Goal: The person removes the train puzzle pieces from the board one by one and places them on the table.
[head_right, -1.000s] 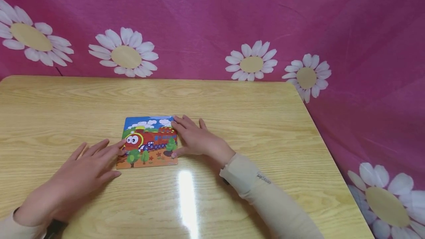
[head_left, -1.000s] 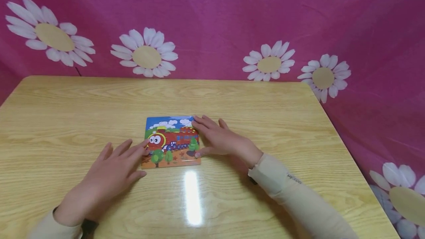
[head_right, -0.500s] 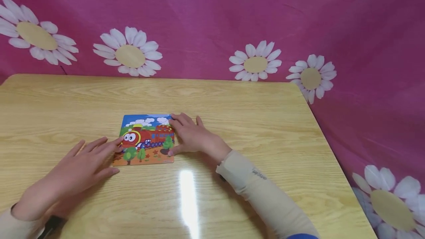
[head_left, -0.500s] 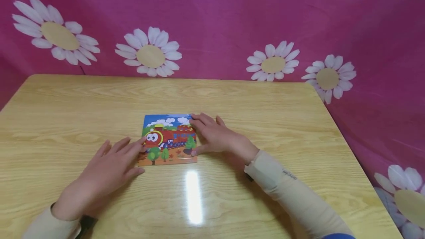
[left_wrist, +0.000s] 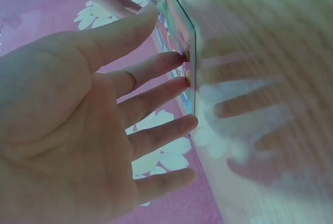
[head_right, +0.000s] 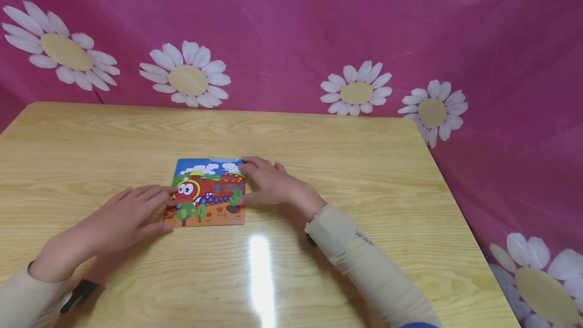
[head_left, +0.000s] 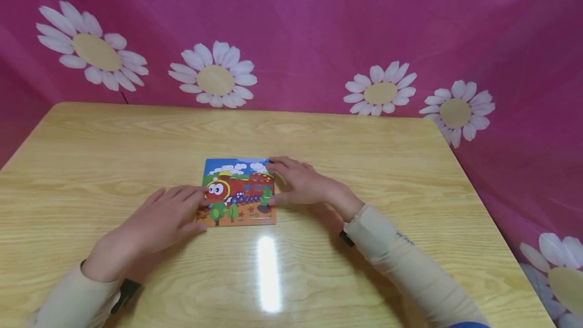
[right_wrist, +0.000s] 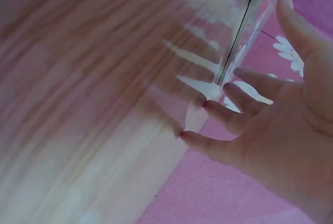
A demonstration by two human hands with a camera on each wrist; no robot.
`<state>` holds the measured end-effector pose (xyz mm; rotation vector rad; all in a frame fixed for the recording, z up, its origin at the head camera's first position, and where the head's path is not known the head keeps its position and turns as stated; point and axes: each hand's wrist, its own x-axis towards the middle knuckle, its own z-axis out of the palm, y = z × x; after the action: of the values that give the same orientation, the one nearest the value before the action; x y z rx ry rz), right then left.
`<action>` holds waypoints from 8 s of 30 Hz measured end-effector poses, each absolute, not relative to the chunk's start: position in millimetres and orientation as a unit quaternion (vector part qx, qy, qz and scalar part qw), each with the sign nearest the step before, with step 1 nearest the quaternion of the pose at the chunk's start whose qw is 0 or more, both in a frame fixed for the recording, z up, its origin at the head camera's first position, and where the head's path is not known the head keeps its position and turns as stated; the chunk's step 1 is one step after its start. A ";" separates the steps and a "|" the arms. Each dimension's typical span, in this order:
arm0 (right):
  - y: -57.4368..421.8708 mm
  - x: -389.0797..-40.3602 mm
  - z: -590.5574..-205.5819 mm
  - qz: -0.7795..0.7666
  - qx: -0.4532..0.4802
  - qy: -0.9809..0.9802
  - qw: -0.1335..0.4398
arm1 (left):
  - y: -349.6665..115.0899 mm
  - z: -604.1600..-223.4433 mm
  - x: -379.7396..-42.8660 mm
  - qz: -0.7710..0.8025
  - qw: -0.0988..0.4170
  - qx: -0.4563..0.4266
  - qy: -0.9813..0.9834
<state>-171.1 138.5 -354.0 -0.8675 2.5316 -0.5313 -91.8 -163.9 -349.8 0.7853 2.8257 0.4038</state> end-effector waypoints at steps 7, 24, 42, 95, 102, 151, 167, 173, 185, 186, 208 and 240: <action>136.6 -176.6 -353.5 -0.237 -0.302 0.910 0.158 | -153.6 -345.0 -100.6 0.176 0.086 0.299 0.934; 112.8 -184.6 -358.5 -0.290 -0.208 0.925 0.130 | -119.4 -359.6 -123.4 0.177 0.145 0.315 0.921; 103.1 -196.6 -357.9 -0.392 -0.102 0.904 0.138 | -119.7 -357.9 -123.4 0.161 0.146 0.314 0.924; 230.7 -202.8 -359.1 -0.401 -0.077 0.906 0.110 | -119.8 -357.3 -124.6 0.159 0.157 0.306 0.926; 251.8 -198.0 -356.8 -0.377 -0.077 0.919 0.090 | -120.6 -357.0 -124.3 0.161 0.156 0.308 0.924; 243.4 -195.9 -343.8 -0.375 -0.083 0.915 0.123 | -119.7 -355.9 -122.8 0.165 0.157 0.306 0.924; 131.7 -202.1 -359.1 -0.501 -0.108 0.843 0.164 | -122.4 -356.9 -121.9 0.174 0.150 0.313 0.922; 100.4 -200.0 -360.5 -0.479 -0.128 0.851 0.172 | -123.4 -357.5 -122.7 0.182 0.151 0.313 0.920; 81.0 -201.2 -360.6 -0.489 -0.110 0.848 0.171 | -123.8 -356.6 -122.5 0.197 0.174 0.303 0.916; 80.6 -201.6 -360.9 -0.490 -0.108 0.848 0.171 | -124.0 -356.5 -122.5 0.196 0.176 0.301 0.916; 63.2 -205.7 -361.0 -0.388 -0.127 0.901 0.149 | -124.6 -357.2 -123.4 0.200 0.188 0.292 0.916; 70.1 -201.6 -358.2 -0.375 -0.207 0.898 0.102 | -137.4 -355.7 -116.6 0.196 0.156 0.313 0.916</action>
<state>-201.6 70.1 -358.2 -0.6110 2.6499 -1.1080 -116.6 -137.4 -355.7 0.8952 2.6225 0.5618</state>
